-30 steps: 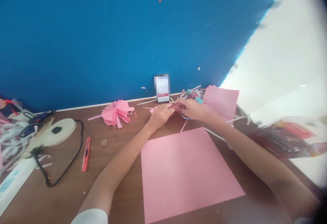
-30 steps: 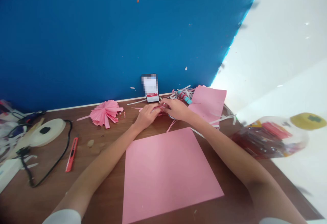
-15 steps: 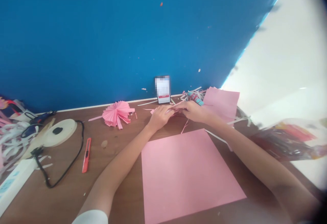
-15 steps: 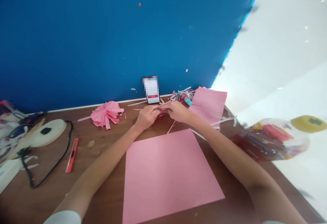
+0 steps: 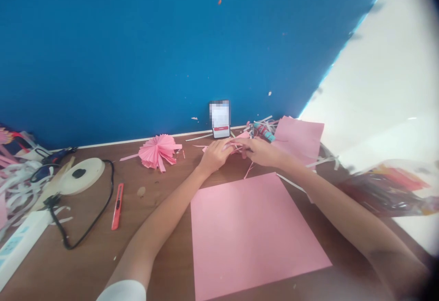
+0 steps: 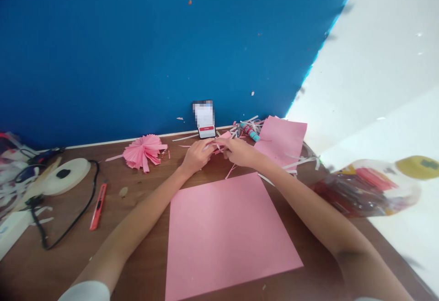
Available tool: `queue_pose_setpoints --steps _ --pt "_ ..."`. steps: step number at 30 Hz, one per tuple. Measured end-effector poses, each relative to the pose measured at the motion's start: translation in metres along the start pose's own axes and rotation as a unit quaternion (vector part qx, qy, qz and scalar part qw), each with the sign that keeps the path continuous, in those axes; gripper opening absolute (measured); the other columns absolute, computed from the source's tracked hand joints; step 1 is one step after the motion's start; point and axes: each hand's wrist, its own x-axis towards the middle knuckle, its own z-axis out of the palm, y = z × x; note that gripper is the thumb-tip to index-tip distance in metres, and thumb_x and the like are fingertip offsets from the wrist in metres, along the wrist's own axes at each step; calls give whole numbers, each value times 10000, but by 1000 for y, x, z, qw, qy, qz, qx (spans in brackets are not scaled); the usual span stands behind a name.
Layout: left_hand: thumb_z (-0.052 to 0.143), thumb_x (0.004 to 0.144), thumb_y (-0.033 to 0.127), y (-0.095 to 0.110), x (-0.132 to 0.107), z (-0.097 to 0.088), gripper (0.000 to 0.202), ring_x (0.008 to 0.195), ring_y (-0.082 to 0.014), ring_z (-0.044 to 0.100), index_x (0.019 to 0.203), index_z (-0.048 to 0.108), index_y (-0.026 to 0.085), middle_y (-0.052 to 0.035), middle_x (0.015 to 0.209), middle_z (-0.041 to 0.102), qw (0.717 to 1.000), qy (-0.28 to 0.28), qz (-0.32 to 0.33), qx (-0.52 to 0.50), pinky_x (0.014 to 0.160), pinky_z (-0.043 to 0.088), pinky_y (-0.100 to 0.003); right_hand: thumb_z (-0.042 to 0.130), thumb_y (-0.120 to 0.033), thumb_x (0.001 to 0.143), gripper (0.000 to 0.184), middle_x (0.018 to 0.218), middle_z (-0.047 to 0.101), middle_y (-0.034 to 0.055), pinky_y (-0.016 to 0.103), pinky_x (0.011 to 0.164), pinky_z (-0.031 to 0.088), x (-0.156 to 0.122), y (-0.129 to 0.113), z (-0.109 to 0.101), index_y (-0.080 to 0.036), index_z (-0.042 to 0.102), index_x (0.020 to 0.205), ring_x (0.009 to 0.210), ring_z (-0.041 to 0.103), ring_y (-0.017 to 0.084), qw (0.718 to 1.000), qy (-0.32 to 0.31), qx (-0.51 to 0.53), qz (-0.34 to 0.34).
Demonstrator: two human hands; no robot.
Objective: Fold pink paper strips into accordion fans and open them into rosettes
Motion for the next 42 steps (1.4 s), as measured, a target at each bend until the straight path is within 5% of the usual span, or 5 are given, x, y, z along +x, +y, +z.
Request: queue_pose_setpoints --steps 3,10,15,30,42 --pt "406 920 172 -1 0 0 267 1083 -207 582 1081 619 192 -117 1208 609 1000 -7 4 -3 826 464 -354 471 -45 724 561 771 704 4 223 640 395 -3 -4 1 -196 481 1265 758 625 167 1000 -21 2 12" --pt "403 934 183 2 -2 5 215 1084 -192 591 1073 566 163 -110 1147 643 1000 -8 16 -10 829 480 -340 478 -106 782 183 788 713 4 230 658 389 -6 -16 -13 -197 571 910 749 626 152 995 81 3 61" --pt "398 935 176 1 -3 6 243 1123 -185 575 1137 533 171 -101 1185 629 999 -1 34 -21 843 499 -345 490 -123 766 141 712 693 -22 222 597 360 -7 -13 -18 -209 601 779 656 597 127 994 68 -3 82" --pt "372 935 139 5 -1 -2 369 1126 -191 565 1269 519 194 -91 1210 626 999 -8 39 -14 896 482 -363 476 -181 829 166 777 685 -3 218 646 408 -4 -12 -19 -206 640 820 685 599 121 995 85 8 56" --pt "397 925 148 4 0 -3 319 1074 -202 589 1180 588 172 -88 1158 653 999 2 41 -15 854 501 -365 423 -212 862 279 569 638 -17 209 479 441 -8 -13 -22 -223 670 992 422 547 104 985 8 81 150"
